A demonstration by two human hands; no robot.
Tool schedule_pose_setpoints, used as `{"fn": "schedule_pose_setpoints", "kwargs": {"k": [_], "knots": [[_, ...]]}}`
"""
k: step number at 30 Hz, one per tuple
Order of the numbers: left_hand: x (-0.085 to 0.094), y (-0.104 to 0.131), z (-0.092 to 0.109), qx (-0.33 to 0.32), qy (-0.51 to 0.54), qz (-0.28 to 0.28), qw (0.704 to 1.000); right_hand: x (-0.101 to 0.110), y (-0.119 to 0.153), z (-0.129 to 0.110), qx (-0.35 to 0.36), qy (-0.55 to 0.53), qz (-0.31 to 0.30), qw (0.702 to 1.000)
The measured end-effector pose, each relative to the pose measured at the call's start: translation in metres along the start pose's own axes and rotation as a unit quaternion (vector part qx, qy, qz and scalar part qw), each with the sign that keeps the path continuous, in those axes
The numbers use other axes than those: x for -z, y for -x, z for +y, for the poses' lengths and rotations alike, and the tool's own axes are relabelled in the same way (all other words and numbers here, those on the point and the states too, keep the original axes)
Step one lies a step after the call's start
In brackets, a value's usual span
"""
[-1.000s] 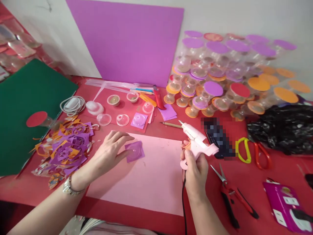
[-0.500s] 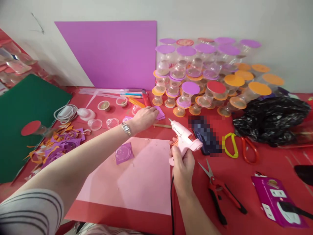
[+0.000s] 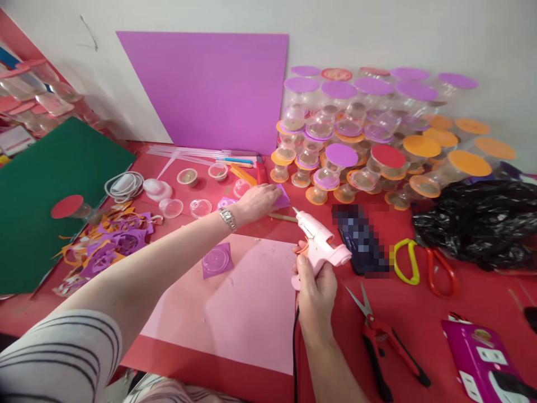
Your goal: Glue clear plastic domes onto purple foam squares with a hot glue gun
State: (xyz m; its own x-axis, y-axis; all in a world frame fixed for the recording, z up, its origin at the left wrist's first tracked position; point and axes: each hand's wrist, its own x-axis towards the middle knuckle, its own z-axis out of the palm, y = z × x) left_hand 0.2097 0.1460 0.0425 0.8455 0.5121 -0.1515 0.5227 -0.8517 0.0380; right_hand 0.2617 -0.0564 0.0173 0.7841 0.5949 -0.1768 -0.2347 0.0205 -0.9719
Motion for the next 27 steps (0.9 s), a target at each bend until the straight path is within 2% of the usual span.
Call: {"fn": "schedule_pose_setpoints", "kwargs": {"k": [21,25,27], "knots": [[0.002,0.009,0.0,0.004,0.056,0.028,0.998,-0.002,-0.003,0.003,0.044,0.01,0.006,0.999],[0.019,0.034,-0.004,0.006,0.06,0.055,0.997,-0.001,-0.003,0.002,0.046,0.018,0.016,0.999],[0.027,0.06,-0.008,0.021,0.092,0.113,0.989,0.0,-0.003,0.001,0.044,0.025,0.02,0.999]]}}
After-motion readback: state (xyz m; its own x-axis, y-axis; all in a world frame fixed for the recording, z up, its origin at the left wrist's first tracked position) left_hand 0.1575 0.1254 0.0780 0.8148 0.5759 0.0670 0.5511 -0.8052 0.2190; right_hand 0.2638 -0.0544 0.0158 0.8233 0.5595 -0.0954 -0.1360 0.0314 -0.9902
